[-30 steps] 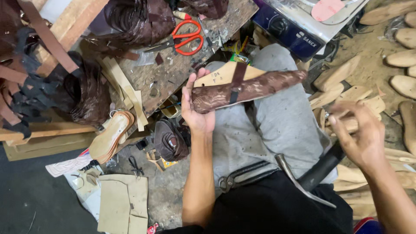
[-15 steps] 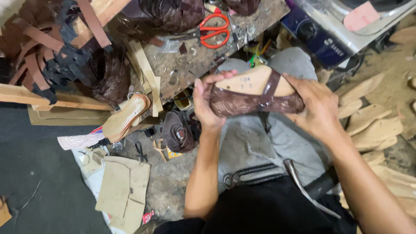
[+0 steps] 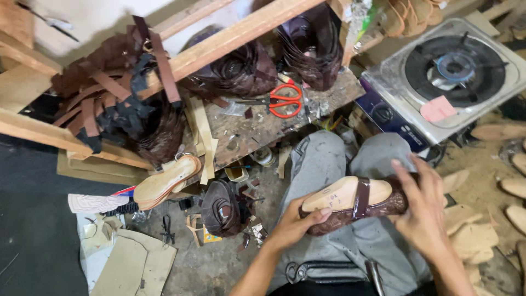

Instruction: The person sits at a cluttered workbench and pulls a brown woven leather shoe upper over a wooden last with an insole, smoothing and pressing the material around the edges by hand. They use a hammer to tap the upper into place, pick lasts and insoles from the bench and surrounding piles, and work the upper over the last to shape it.

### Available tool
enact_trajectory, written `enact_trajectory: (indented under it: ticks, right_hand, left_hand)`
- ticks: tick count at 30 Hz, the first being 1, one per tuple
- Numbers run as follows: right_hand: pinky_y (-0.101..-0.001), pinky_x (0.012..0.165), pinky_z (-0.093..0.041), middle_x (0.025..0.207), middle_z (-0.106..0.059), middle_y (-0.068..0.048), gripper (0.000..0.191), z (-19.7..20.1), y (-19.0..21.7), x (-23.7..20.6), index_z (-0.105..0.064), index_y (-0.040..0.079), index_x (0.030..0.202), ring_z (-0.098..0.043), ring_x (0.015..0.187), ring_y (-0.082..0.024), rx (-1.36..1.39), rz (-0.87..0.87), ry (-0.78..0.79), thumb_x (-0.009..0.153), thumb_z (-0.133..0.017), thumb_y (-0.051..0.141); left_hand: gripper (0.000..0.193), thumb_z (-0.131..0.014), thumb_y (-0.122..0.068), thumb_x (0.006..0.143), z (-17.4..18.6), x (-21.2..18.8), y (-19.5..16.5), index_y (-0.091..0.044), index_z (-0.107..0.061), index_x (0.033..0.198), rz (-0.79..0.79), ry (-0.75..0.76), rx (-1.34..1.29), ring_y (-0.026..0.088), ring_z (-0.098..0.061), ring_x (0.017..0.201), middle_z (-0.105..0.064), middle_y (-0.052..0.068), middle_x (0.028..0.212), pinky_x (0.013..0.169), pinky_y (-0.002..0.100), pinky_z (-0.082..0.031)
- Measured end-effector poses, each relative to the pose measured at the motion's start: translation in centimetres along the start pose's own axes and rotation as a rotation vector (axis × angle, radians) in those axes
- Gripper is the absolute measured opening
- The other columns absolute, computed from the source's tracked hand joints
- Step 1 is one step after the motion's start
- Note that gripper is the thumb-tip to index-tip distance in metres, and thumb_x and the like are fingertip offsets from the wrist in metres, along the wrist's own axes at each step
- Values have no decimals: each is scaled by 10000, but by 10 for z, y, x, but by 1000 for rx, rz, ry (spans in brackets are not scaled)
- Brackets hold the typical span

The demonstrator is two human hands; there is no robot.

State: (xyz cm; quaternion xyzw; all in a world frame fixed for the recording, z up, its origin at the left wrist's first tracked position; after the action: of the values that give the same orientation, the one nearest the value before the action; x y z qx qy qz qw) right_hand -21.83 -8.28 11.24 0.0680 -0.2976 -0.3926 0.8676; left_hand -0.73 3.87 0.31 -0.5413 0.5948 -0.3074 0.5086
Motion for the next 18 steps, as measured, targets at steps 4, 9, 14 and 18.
enact_trajectory:
  ticks: [4,9,14,18]
  right_hand:
    - [-431,1095,-429,1516,-429,-262,943,-20,4,-22,-350,17,1575,-498,1331,-424,367,-255,-163,742,-779,123]
    - [-429,1148,-426,1452,-530,-238,700,-54,5,-40,-444,17,1490,-537,1344,-362,303,-331,-109,862,-743,101]
    - [-393,1170,-404,1490,-541,-191,547,-77,-10,-45,-415,-14,1515,-538,1366,-265,788,-482,-137,1007,-570,116]
    - [-379,1177,-397,1538,-492,-166,507,-79,-16,-51,-369,-14,1577,-516,1370,-246,892,-522,-295,1099,-454,132]
  left_hand:
    - [514,-750,-226,919,12,-1,38,59,-575,1310,25,-275,-409,190,-680,1116,-699,125,1233,995,342,-547]
    - [457,-671,-207,950,35,-2,29,61,-590,1310,-61,-420,-484,224,-696,1036,-712,149,1182,930,380,-559]
    - [449,-626,-212,944,49,-11,16,25,-551,1318,-54,-354,-607,209,-681,1088,-702,116,1213,949,389,-557]
    - [471,-654,-158,974,55,-13,28,81,-519,1357,31,-329,-376,200,-650,1144,-660,156,1267,1005,358,-530]
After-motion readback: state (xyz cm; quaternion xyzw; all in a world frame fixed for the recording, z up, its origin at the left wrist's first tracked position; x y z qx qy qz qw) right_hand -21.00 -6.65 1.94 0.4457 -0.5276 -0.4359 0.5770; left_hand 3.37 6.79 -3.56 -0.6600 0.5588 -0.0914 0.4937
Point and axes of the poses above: each hand's wrist, its own x-axis towards the middle knuckle, its own z-axis out of the back of the hand, y = z × x, the point moved 4 cm from there along x, towards the middle knuckle
